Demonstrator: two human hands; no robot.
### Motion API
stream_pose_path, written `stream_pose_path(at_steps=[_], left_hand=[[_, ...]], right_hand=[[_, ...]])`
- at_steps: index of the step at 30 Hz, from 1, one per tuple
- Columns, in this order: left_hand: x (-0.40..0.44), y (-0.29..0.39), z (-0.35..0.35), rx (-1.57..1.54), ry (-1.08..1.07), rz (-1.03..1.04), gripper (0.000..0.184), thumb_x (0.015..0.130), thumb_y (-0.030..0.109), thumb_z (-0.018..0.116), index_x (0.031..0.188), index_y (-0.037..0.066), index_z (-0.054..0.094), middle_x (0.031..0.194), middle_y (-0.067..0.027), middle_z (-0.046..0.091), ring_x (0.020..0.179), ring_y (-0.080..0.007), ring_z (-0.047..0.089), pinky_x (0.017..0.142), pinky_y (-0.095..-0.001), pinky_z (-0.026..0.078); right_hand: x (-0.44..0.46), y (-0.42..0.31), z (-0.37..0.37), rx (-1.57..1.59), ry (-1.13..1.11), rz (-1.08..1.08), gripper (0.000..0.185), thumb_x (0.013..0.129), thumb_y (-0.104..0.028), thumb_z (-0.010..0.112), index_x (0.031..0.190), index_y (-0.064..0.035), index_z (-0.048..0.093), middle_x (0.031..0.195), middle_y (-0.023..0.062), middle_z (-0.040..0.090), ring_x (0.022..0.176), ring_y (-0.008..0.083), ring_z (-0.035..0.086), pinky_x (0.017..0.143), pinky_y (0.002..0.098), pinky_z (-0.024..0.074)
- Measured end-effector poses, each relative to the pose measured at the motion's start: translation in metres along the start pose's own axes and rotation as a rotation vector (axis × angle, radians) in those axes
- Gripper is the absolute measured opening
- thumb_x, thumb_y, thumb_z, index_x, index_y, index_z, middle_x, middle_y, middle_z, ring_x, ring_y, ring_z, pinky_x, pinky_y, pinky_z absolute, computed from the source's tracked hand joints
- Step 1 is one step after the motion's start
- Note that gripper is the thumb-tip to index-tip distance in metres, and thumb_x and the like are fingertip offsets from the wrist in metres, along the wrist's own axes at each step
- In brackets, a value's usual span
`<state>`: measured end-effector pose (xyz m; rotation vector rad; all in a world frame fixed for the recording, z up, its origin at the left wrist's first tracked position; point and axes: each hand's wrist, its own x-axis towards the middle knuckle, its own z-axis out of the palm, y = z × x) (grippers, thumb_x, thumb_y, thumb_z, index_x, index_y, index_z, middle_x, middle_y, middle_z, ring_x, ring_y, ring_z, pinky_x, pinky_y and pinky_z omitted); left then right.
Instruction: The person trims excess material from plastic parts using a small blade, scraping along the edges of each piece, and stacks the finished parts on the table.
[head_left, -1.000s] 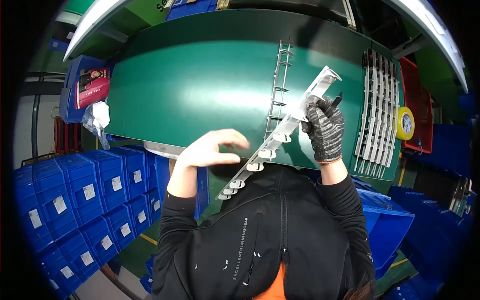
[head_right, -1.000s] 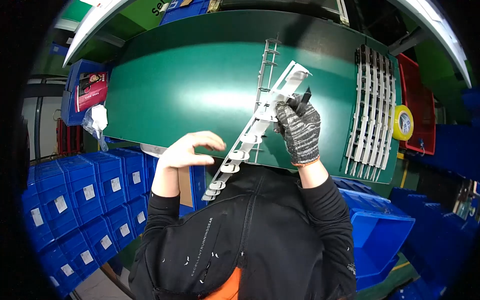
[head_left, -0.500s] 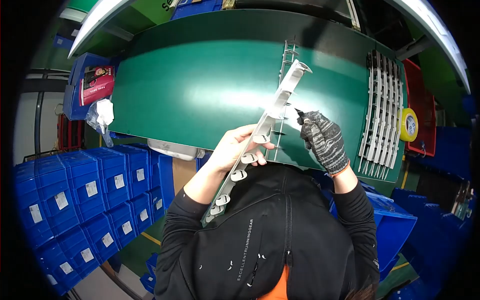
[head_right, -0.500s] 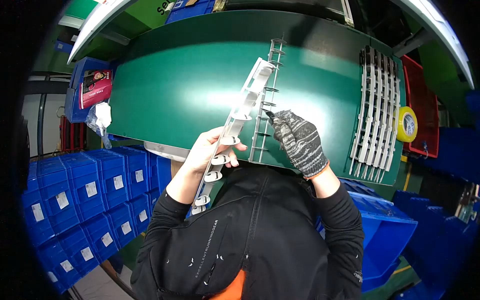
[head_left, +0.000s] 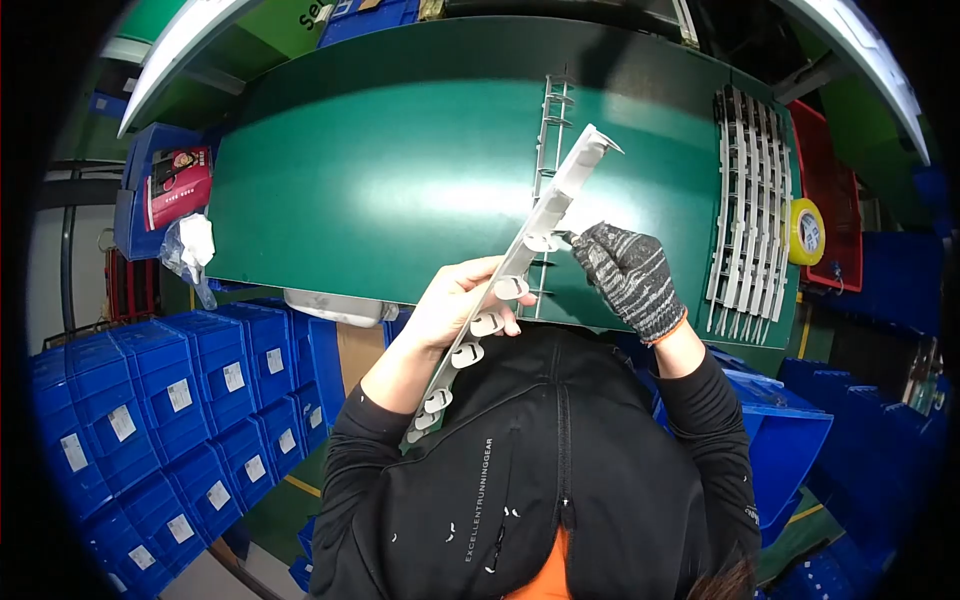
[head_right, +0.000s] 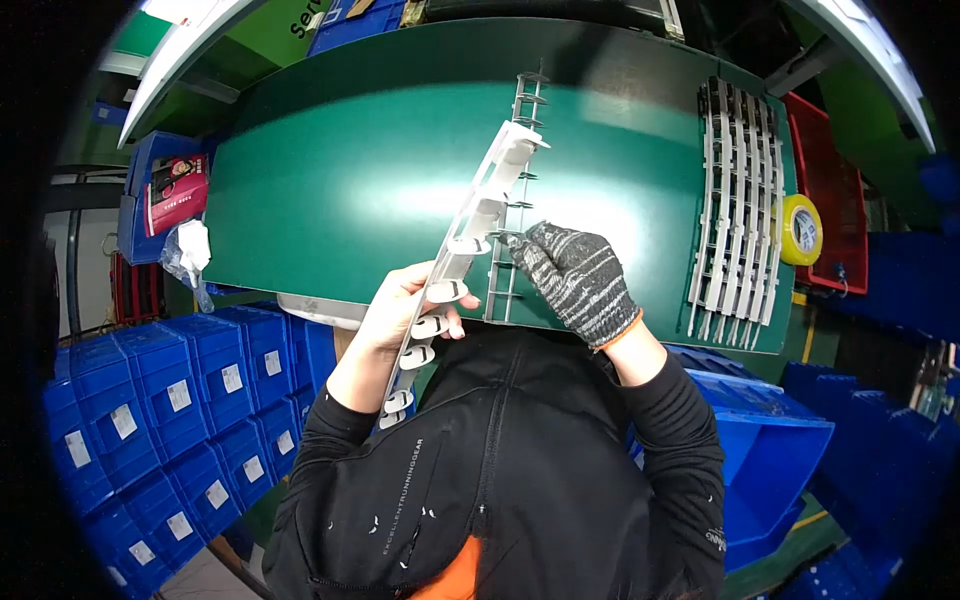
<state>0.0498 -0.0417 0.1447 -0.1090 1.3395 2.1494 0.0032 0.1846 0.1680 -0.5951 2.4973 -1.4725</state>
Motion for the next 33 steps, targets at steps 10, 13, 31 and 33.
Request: stream_pose_path(at_steps=[10,13,31,33], left_hand=[[0.005,0.001,0.005,-0.004,0.024,-0.025,0.050,0.082,0.025,0.061,0.120,-0.004,0.046,0.093,-0.0144,0.062,0.063,-0.0163,0.063,0.055,-0.0226,0.050],[0.006,0.001,0.005,-0.006,0.006,-0.019,0.049,0.082,0.025,0.061,0.119,-0.004,0.046,0.092,-0.0143,0.062,0.063,-0.0163,0.063,0.054,-0.0223,0.050],[0.015,-0.003,0.005,-0.069,0.060,-0.025,0.037,0.083,0.023,0.058,0.107,-0.005,0.053,0.095,-0.0182,0.061,0.067,-0.0206,0.064,0.054,-0.0258,0.053],[0.017,-0.004,0.007,-0.052,0.078,-0.029,0.032,0.084,0.019,0.056,0.105,-0.005,0.054,0.093,-0.0201,0.061,0.065,-0.0229,0.064,0.052,-0.0277,0.053]], right_hand=[[-0.001,0.005,0.005,0.002,0.208,0.022,0.014,0.082,-0.014,0.053,0.084,-0.0028,0.061,0.070,0.0135,0.058,0.063,0.0282,0.058,0.057,0.0346,0.0440],[0.003,0.016,0.007,-0.193,0.233,-0.158,0.014,0.082,-0.016,0.054,0.083,-0.0031,0.060,0.070,0.0140,0.058,0.064,0.0296,0.057,0.058,0.0364,0.0439],[-0.011,-0.001,0.015,-0.193,0.185,-0.056,0.012,0.072,-0.011,0.066,0.080,-0.0027,0.063,0.072,0.0124,0.057,0.065,0.0268,0.057,0.058,0.0336,0.0451],[-0.012,0.000,0.017,-0.206,0.185,-0.057,0.012,0.071,-0.011,0.066,0.080,-0.0027,0.062,0.073,0.0124,0.058,0.065,0.0269,0.057,0.058,0.0338,0.0451]])
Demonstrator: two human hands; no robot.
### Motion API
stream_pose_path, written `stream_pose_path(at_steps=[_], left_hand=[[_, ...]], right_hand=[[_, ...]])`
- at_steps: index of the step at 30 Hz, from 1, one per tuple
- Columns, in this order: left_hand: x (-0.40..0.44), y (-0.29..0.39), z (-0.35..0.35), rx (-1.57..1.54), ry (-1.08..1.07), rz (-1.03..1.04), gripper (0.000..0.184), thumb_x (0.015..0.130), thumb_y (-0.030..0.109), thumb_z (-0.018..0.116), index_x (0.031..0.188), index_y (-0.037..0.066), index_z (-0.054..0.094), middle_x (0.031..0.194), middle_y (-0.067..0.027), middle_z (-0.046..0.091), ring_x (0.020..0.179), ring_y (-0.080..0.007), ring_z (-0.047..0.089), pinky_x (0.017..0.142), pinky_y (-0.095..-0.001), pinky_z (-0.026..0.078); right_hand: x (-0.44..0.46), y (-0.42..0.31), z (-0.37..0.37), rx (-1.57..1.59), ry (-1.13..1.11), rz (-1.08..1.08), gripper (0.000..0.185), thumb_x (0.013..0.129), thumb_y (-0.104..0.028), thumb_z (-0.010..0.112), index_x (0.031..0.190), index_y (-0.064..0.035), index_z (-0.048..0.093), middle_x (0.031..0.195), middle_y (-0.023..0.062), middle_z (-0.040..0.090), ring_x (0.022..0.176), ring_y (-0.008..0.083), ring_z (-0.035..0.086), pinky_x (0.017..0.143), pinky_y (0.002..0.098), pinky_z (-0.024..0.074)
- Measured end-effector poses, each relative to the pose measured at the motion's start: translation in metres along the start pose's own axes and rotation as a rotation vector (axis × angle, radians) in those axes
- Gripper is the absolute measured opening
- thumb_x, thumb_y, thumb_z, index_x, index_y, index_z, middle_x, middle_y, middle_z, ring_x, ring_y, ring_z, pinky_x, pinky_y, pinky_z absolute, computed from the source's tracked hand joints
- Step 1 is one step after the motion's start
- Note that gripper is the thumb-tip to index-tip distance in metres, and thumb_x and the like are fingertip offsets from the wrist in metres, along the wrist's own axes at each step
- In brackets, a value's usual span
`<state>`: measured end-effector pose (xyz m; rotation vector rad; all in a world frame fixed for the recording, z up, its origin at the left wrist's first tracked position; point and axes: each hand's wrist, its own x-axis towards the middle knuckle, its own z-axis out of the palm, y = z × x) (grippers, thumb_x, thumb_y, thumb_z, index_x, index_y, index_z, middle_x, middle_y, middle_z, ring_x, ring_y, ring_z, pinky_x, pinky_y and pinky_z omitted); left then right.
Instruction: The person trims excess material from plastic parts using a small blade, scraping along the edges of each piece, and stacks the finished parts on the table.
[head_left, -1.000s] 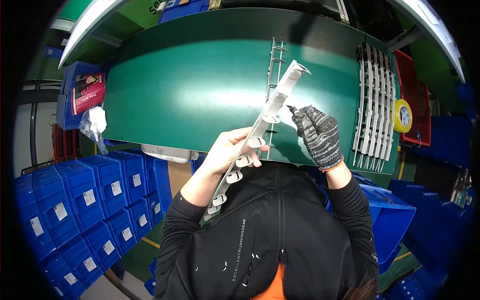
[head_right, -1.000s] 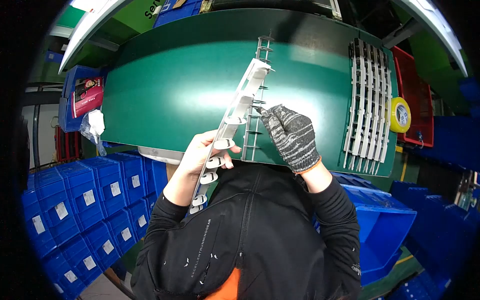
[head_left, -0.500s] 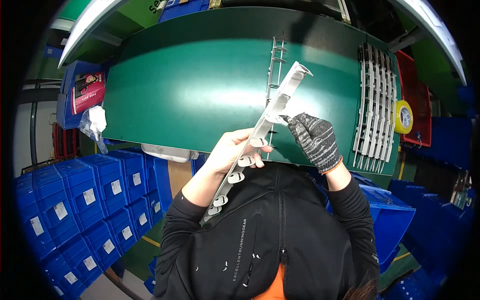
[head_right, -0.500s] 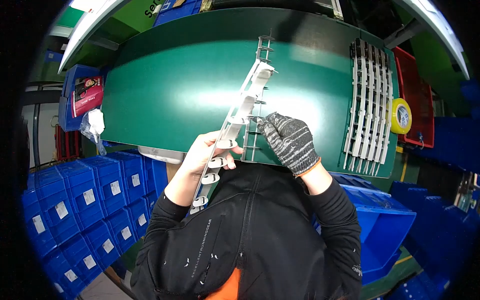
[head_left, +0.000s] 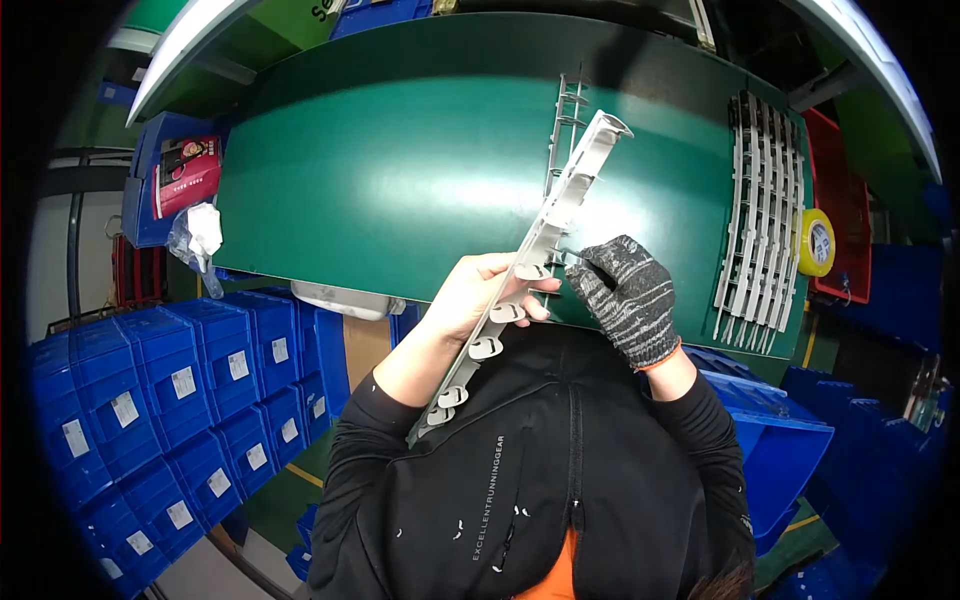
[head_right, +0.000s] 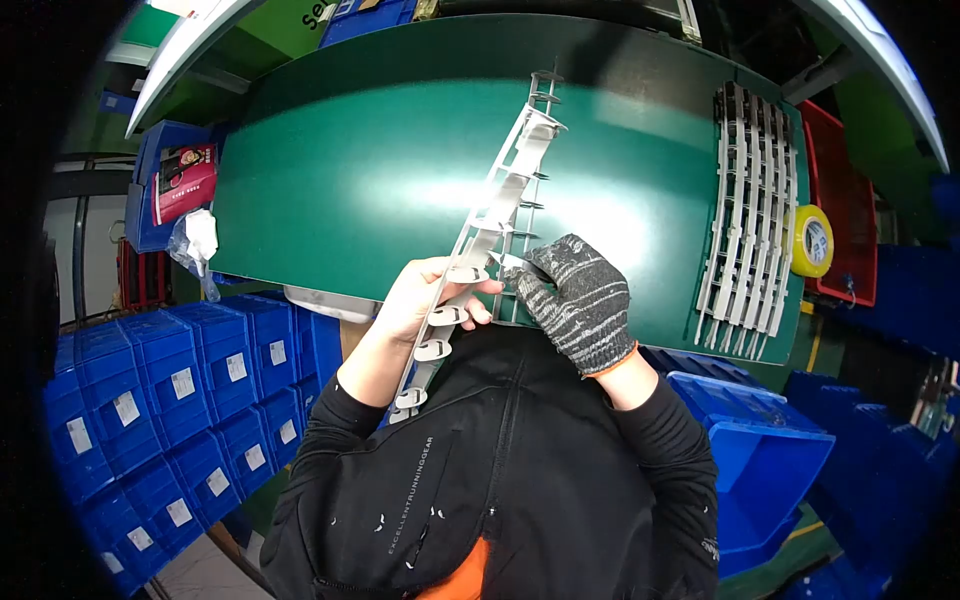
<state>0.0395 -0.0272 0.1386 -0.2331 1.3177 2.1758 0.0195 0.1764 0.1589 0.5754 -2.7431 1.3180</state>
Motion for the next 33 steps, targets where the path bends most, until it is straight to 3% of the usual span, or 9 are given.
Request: stream_pose_path(at_steps=[10,13,15,17,19,23,25,31,33], left_hand=[[-0.005,-0.001,-0.007,-0.038,-0.093,0.022,0.040,0.085,0.026,0.056,0.109,-0.005,0.052,0.095,-0.0193,0.061,0.067,-0.0219,0.064,0.054,-0.0272,0.053],[-0.002,-0.002,-0.010,-0.103,-0.145,0.008,0.044,0.085,0.030,0.056,0.113,-0.003,0.050,0.094,-0.0178,0.062,0.068,-0.0204,0.064,0.054,-0.0258,0.052],[0.002,-0.004,-0.009,-0.117,-0.140,-0.024,0.044,0.086,0.030,0.055,0.114,-0.003,0.049,0.093,-0.0180,0.062,0.067,-0.0210,0.064,0.053,-0.0261,0.052],[0.011,-0.006,-0.002,-0.206,-0.267,-0.225,0.046,0.085,0.031,0.054,0.115,-0.003,0.048,0.092,-0.0187,0.062,0.066,-0.0223,0.064,0.052,-0.0267,0.052],[0.018,-0.005,0.004,-0.265,-0.366,-0.323,0.054,0.085,0.037,0.051,0.120,-0.003,0.043,0.096,-0.0191,0.061,0.068,-0.0232,0.064,0.054,-0.0276,0.052],[0.004,0.004,-0.019,-0.019,-0.344,0.034,0.055,0.088,0.037,0.048,0.128,0.002,0.037,0.106,-0.0169,0.057,0.090,-0.0223,0.059,0.079,-0.0345,0.046],[-0.006,0.012,-0.014,0.342,-0.236,0.084,0.041,0.089,0.024,0.047,0.121,-0.001,0.043,0.101,-0.0134,0.060,0.092,-0.0203,0.059,0.070,-0.0292,0.048],[-0.007,0.033,-0.002,0.304,-0.125,-0.020,0.034,0.089,0.013,0.046,0.119,-0.002,0.045,0.085,-0.0112,0.063,0.061,-0.0148,0.063,0.056,-0.0199,0.049],[-0.008,0.032,-0.004,0.281,-0.139,-0.108,0.034,0.089,0.012,0.045,0.120,-0.003,0.044,0.081,-0.0117,0.064,0.058,-0.0145,0.062,0.053,-0.0197,0.049]], right_hand=[[0.003,0.011,-0.004,0.001,0.076,0.046,0.015,0.073,-0.017,0.066,0.075,-0.0029,0.063,0.069,0.0099,0.057,0.065,0.0241,0.057,0.060,0.0352,0.0446],[-0.001,0.028,0.001,0.471,-0.030,0.231,0.024,0.080,-0.027,0.061,0.085,-0.0027,0.062,0.065,0.0064,0.054,0.053,0.0166,0.051,0.050,0.0296,0.0418],[0.006,0.034,0.005,1.473,-0.026,0.461,0.035,0.086,-0.036,0.052,0.097,-0.0032,0.059,0.062,0.0022,0.050,0.043,0.0093,0.039,0.039,0.0220,0.0332],[0.014,0.020,0.019,1.594,-0.046,0.565,0.042,0.086,-0.042,0.050,0.102,-0.0037,0.055,0.060,-0.0002,0.048,0.038,0.0070,0.033,0.034,0.0194,0.0251],[0.019,0.018,0.020,1.447,-0.116,0.459,0.041,0.085,-0.042,0.051,0.102,-0.0042,0.054,0.055,-0.0010,0.045,0.035,0.0069,0.031,0.033,0.0200,0.0248],[0.042,0.029,-0.016,1.655,0.244,0.314,0.033,0.086,-0.038,0.050,0.093,-0.0059,0.054,0.051,-0.0031,0.042,0.036,0.0052,0.032,0.034,0.0188,0.0266],[0.048,0.025,-0.025,1.487,0.337,0.309,0.034,0.088,-0.038,0.049,0.094,-0.0055,0.055,0.051,-0.0030,0.042,0.037,0.0054,0.034,0.035,0.0189,0.0279],[0.047,0.027,-0.020,1.305,0.469,0.521,0.038,0.088,-0.041,0.047,0.089,-0.0047,0.055,0.055,0.0001,0.048,0.040,0.0082,0.040,0.035,0.0204,0.0277],[0.028,0.026,-0.014,0.958,0.203,0.483,0.027,0.088,-0.028,0.051,0.083,-0.0025,0.056,0.059,0.0017,0.053,0.045,0.0085,0.045,0.041,0.0215,0.0353]])
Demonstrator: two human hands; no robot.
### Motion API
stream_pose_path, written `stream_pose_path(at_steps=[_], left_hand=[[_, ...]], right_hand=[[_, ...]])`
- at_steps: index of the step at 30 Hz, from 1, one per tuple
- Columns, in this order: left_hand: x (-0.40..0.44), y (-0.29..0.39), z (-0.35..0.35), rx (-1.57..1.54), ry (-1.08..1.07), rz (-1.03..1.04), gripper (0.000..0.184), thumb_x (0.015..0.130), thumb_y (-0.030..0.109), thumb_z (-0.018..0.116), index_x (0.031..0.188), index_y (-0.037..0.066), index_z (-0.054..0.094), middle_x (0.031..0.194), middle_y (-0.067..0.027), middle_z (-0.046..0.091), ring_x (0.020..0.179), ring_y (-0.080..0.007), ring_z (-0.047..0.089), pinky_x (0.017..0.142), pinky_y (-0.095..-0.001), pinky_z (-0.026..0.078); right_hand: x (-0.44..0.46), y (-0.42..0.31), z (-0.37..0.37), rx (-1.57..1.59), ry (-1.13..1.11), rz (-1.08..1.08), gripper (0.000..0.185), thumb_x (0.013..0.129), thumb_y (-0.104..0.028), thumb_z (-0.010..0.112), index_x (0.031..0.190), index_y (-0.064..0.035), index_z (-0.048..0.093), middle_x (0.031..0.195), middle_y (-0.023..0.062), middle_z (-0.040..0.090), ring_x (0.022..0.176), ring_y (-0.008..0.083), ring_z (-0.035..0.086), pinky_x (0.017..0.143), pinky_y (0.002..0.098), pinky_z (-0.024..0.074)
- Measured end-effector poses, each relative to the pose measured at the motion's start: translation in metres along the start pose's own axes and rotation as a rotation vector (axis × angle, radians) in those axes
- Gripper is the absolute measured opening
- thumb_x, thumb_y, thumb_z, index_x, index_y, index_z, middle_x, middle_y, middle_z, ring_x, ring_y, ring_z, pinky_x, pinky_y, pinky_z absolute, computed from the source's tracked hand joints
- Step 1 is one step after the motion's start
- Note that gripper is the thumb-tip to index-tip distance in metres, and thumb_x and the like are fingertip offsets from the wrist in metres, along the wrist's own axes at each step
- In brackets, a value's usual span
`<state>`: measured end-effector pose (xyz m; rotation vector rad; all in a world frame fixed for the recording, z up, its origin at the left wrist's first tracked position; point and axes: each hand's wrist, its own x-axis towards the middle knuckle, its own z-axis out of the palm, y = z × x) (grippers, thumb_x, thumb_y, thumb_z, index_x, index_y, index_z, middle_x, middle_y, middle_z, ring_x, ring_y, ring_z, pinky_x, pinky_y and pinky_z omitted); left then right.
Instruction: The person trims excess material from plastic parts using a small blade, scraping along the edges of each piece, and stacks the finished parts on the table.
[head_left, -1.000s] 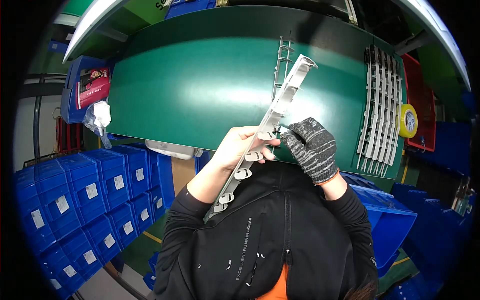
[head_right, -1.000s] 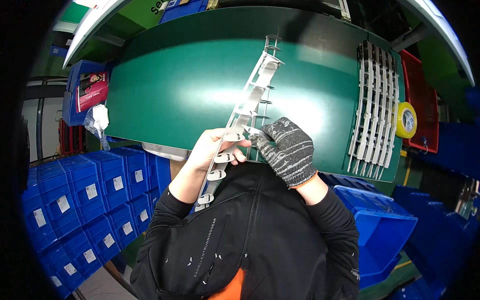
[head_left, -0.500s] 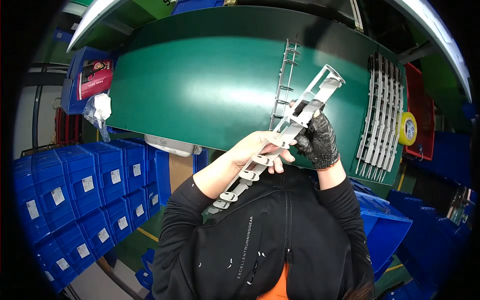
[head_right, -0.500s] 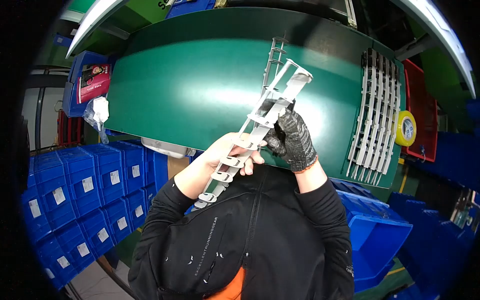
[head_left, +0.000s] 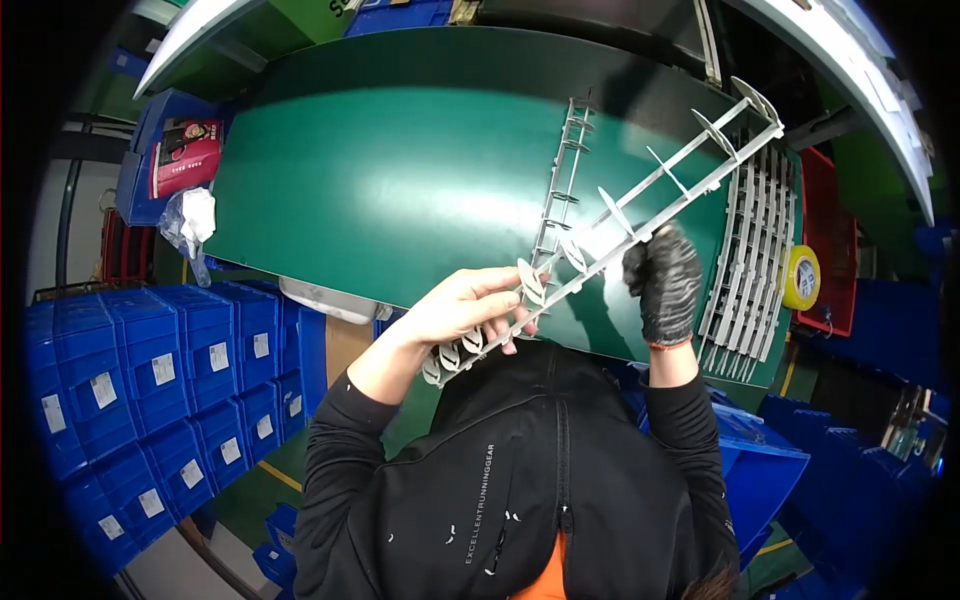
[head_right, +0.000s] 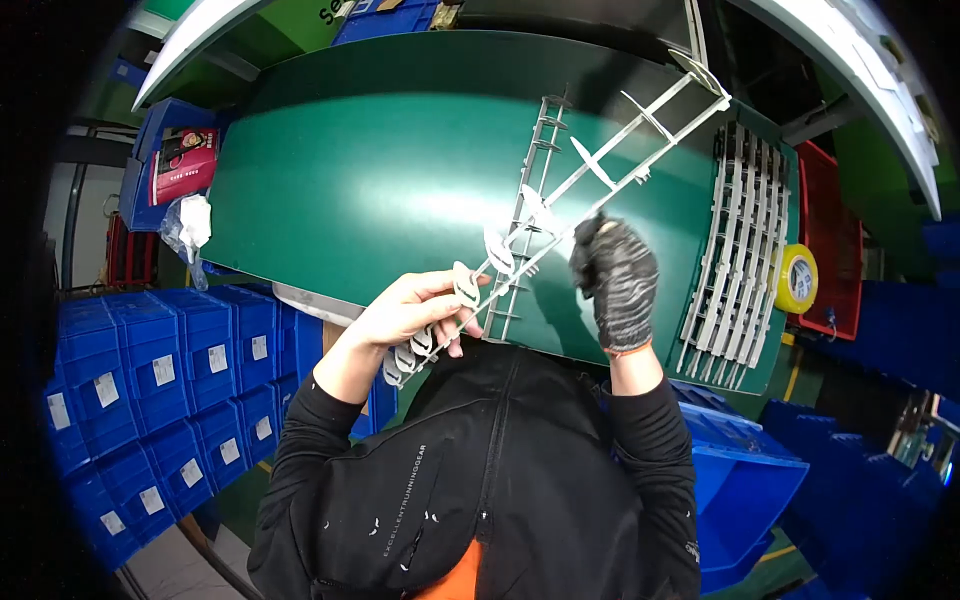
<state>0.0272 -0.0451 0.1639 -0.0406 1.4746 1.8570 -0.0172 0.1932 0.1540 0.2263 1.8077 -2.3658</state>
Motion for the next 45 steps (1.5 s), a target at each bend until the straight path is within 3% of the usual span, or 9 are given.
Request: stream_pose_path(at_steps=[12,20,22,26,30,31,34,39,45], left_hand=[[0.013,0.003,0.003,0.040,-0.110,-0.081,0.037,0.090,0.011,0.040,0.127,0.005,0.042,0.077,-0.0109,0.063,0.056,-0.0128,0.062,0.051,-0.0187,0.047],[0.024,0.002,0.007,0.013,-0.035,0.006,0.027,0.091,0.013,0.042,0.110,-0.003,0.051,0.078,-0.0136,0.064,0.059,-0.0162,0.063,0.055,-0.0213,0.048],[0.029,-0.004,0.005,-0.032,-0.031,0.101,0.021,0.090,0.017,0.046,0.102,0.000,0.051,0.080,-0.0098,0.062,0.069,-0.0148,0.063,0.057,-0.0222,0.049],[0.032,-0.014,0.005,-0.110,0.013,0.167,0.013,0.088,0.016,0.052,0.095,0.004,0.051,0.104,-0.0069,0.054,0.093,-0.0135,0.057,0.068,-0.0252,0.048],[0.034,-0.013,0.009,0.043,0.060,0.176,0.012,0.084,0.014,0.057,0.088,0.004,0.053,0.110,-0.0076,0.049,0.087,-0.0140,0.055,0.071,-0.0242,0.047],[0.035,-0.016,0.009,0.137,0.122,0.173,0.012,0.081,0.014,0.061,0.083,0.005,0.054,0.107,-0.0075,0.049,0.086,-0.0144,0.051,0.076,-0.0261,0.044],[0.035,-0.020,0.011,0.493,0.220,0.417,0.013,0.077,0.014,0.063,0.080,0.005,0.054,0.104,-0.0080,0.049,0.093,-0.0161,0.049,0.082,-0.0297,0.040],[0.032,-0.026,0.013,0.616,0.337,0.496,0.014,0.075,0.016,0.063,0.080,0.006,0.055,0.107,-0.0105,0.049,0.093,-0.0191,0.051,0.068,-0.0276,0.044],[0.034,-0.036,0.014,0.605,0.447,0.455,0.013,0.073,0.013,0.061,0.082,0.005,0.055,0.101,-0.0111,0.051,0.092,-0.0228,0.052,0.076,-0.0300,0.043]], right_hand=[[-0.006,0.008,-0.009,-0.598,-0.166,-0.364,0.014,0.082,-0.010,0.056,0.088,0.0001,0.065,0.064,0.0065,0.060,0.053,0.0116,0.055,0.049,0.0246,0.0426],[-0.011,0.009,-0.011,-0.316,-0.145,0.038,0.020,0.084,-0.020,0.057,0.082,-0.0006,0.062,0.060,0.0026,0.056,0.048,0.0076,0.050,0.045,0.0222,0.0381],[-0.013,0.015,-0.013,-0.207,-0.098,0.020,0.028,0.087,-0.028,0.053,0.087,-0.0009,0.060,0.054,0.0009,0.051,0.040,0.0072,0.041,0.038,0.0219,0.0291],[-0.013,0.025,-0.019,-0.089,0.184,0.082,0.025,0.088,-0.029,0.049,0.083,-0.0050,0.056,0.058,-0.0014,0.051,0.045,0.0047,0.042,0.040,0.0178,0.0323],[-0.021,0.014,-0.015,-0.488,-0.183,-0.171,0.018,0.084,-0.015,0.054,0.083,0.0011,0.061,0.068,0.0074,0.060,0.058,0.0160,0.057,0.055,0.0288,0.0443],[-0.019,0.008,-0.008,-0.734,-0.196,-0.310,0.014,0.081,-0.011,0.056,0.084,0.0015,0.062,0.075,0.0140,0.062,0.067,0.0262,0.060,0.063,0.0337,0.0463],[-0.008,0.005,0.000,-0.813,-0.139,-0.341,0.014,0.080,-0.011,0.057,0.085,0.0007,0.062,0.078,0.0176,0.061,0.071,0.0320,0.059,0.064,0.0360,0.0461],[-0.008,0.017,0.004,-0.999,-0.195,-0.508,0.009,0.081,-0.008,0.057,0.081,0.0000,0.060,0.068,0.0160,0.058,0.060,0.0298,0.056,0.055,0.0382,0.0430],[-0.013,0.026,0.015,-0.907,-0.346,-0.219,0.014,0.082,-0.012,0.055,0.081,0.0013,0.060,0.064,0.0132,0.058,0.054,0.0235,0.055,0.051,0.0319,0.0419]])
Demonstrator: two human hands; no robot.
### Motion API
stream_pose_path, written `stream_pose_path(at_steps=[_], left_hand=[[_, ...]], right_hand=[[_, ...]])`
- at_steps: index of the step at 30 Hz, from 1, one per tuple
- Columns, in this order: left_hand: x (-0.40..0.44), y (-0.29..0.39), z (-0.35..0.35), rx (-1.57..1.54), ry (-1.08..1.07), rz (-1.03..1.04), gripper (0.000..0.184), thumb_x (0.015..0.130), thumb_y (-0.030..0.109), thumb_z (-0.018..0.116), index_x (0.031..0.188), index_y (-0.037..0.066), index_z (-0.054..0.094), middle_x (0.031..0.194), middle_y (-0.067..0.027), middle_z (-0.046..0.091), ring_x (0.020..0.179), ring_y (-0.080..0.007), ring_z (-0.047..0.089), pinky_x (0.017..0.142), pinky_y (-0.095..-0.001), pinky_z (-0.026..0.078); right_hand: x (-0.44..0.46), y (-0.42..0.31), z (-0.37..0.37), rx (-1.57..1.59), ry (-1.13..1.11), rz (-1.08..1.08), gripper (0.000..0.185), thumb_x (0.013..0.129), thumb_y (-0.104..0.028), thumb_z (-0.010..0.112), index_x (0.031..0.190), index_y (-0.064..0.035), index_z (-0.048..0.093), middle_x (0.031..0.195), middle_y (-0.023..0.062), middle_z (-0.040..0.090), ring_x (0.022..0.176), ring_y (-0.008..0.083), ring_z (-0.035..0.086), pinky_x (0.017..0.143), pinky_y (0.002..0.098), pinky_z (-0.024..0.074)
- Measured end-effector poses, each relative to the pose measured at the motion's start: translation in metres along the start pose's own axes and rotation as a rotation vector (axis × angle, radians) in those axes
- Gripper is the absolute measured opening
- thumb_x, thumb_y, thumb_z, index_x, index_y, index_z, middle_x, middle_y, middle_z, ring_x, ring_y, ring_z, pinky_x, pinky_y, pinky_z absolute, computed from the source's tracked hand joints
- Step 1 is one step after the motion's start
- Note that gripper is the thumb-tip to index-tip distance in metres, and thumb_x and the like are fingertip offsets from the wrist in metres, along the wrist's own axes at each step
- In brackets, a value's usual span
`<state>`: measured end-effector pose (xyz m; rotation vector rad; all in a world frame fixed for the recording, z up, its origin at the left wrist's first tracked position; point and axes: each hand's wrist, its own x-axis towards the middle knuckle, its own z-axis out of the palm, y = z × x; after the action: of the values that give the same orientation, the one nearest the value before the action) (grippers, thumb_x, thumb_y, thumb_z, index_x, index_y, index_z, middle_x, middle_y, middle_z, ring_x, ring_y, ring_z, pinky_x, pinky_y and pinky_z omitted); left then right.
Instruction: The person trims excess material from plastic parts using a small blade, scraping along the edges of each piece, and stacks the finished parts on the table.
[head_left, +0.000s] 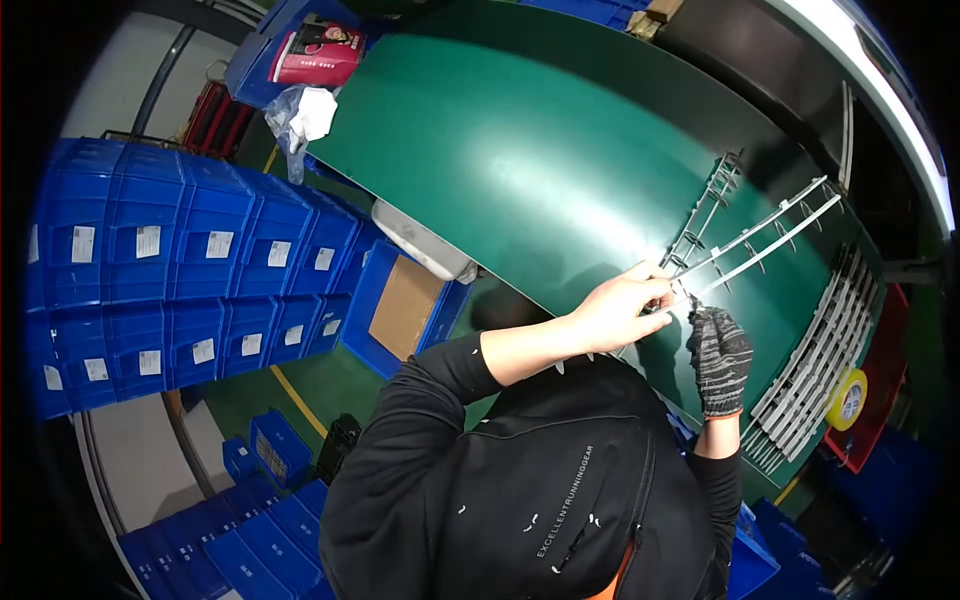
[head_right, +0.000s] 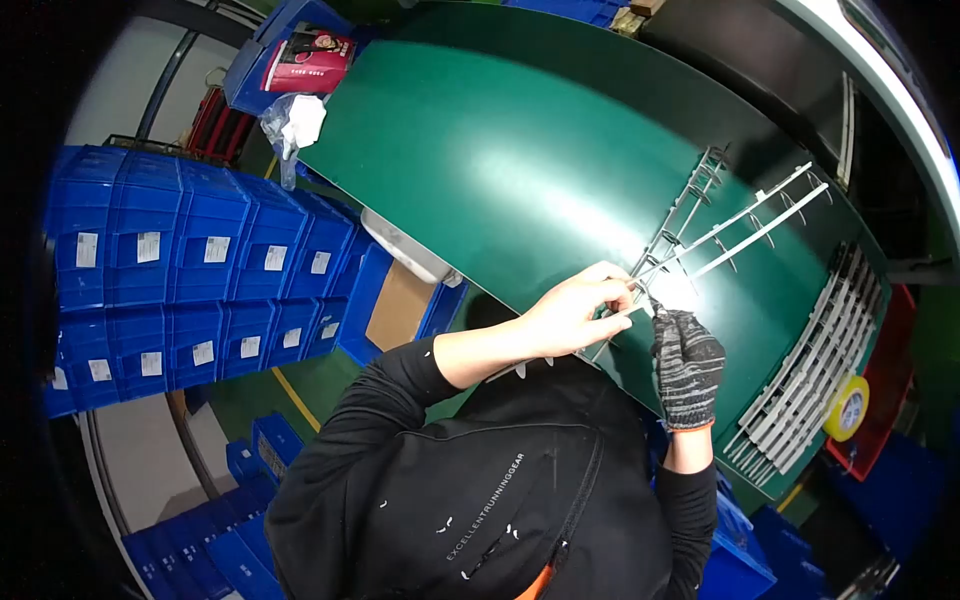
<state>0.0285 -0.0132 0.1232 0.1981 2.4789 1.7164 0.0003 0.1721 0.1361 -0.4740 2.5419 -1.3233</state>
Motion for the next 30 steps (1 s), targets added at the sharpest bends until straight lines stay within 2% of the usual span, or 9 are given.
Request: stream_pose_path(at_steps=[3,11,12,15,19,23,25,27,30], left_hand=[[-0.003,0.009,-0.003,-0.002,0.005,-0.067,0.013,0.073,0.012,0.061,0.083,0.006,0.055,0.100,-0.0091,0.050,0.092,-0.0223,0.052,0.077,-0.0298,0.042],[0.000,0.021,0.006,0.347,0.095,0.148,0.035,0.073,0.018,0.064,0.106,0.012,0.053,0.112,-0.0091,0.046,0.099,-0.0271,0.050,0.084,-0.0369,0.043],[0.000,0.019,0.005,0.304,0.139,0.161,0.047,0.075,0.021,0.063,0.118,0.012,0.048,0.117,-0.0116,0.046,0.103,-0.0288,0.049,0.088,-0.0363,0.041],[0.000,0.014,-0.015,0.190,0.209,0.131,0.052,0.077,0.024,0.061,0.124,0.010,0.043,0.119,-0.0139,0.047,0.106,-0.0285,0.049,0.089,-0.0350,0.041],[-0.001,-0.013,-0.036,-0.255,-0.212,-0.236,0.030,0.084,0.019,0.055,0.108,0.001,0.055,0.096,-0.0069,0.060,0.089,-0.0130,0.055,0.080,-0.0263,0.042],[-0.006,-0.016,-0.019,-0.506,0.049,-0.087,0.016,0.086,0.015,0.053,0.092,0.002,0.059,0.084,-0.0004,0.058,0.077,-0.0058,0.049,0.070,-0.0223,0.041],[-0.006,-0.006,-0.019,-0.604,0.082,-0.160,0.016,0.087,0.015,0.053,0.094,0.001,0.058,0.091,-0.0034,0.061,0.082,-0.0083,0.053,0.076,-0.0237,0.042],[-0.005,-0.014,-0.012,-0.669,0.082,-0.137,0.014,0.087,0.014,0.053,0.094,0.002,0.057,0.090,-0.0039,0.061,0.081,-0.0082,0.054,0.076,-0.0236,0.043],[-0.005,-0.016,-0.009,-0.721,0.123,-0.179,0.017,0.088,0.017,0.053,0.096,0.002,0.055,0.089,-0.0058,0.060,0.081,-0.0115,0.056,0.075,-0.0265,0.048]], right_hand=[[0.002,-0.001,0.000,0.286,0.198,0.210,0.019,0.087,-0.019,0.052,0.086,-0.0016,0.060,0.057,-0.0004,0.051,0.047,0.0063,0.044,0.044,0.0233,0.0347],[0.017,-0.002,0.016,0.300,0.332,0.081,0.011,0.081,-0.004,0.055,0.088,0.0018,0.061,0.071,0.0093,0.058,0.062,0.0152,0.052,0.057,0.0287,0.0425],[0.019,-0.002,0.014,0.419,0.393,0.133,0.008,0.081,-0.007,0.059,0.082,0.0004,0.060,0.063,-0.0037,0.050,0.053,0.0040,0.040,0.047,0.0200,0.0313],[0.022,-0.007,-0.006,0.788,0.474,0.270,0.017,0.083,-0.011,0.057,0.094,0.0009,0.058,0.064,-0.0014,0.053,0.047,0.0032,0.039,0.040,0.0178,0.0281],[0.025,0.006,-0.025,1.157,0.429,0.206,0.017,0.084,-0.016,0.056,0.095,-0.0020,0.055,0.058,-0.0001,0.049,0.042,0.0045,0.038,0.035,0.0170,0.0265],[0.022,-0.026,-0.001,0.619,0.644,0.063,0.014,0.086,-0.016,0.051,0.092,-0.0042,0.055,0.060,0.0008,0.051,0.047,0.0058,0.044,0.044,0.0205,0.0362],[0.007,-0.029,0.001,0.524,0.237,0.186,0.012,0.087,-0.013,0.049,0.090,-0.0033,0.056,0.067,-0.0007,0.053,0.055,0.0047,0.049,0.048,0.0192,0.0386],[0.009,-0.012,0.015,0.031,0.215,-0.373,0.013,0.084,-0.009,0.048,0.083,-0.0013,0.059,0.066,0.0076,0.056,0.058,0.0183,0.055,0.054,0.0294,0.0436],[0.008,-0.017,0.017,-0.007,0.215,-0.270,0.013,0.083,-0.007,0.048,0.085,-0.0007,0.059,0.070,0.0124,0.056,0.060,0.0261,0.055,0.057,0.0341,0.0439]])
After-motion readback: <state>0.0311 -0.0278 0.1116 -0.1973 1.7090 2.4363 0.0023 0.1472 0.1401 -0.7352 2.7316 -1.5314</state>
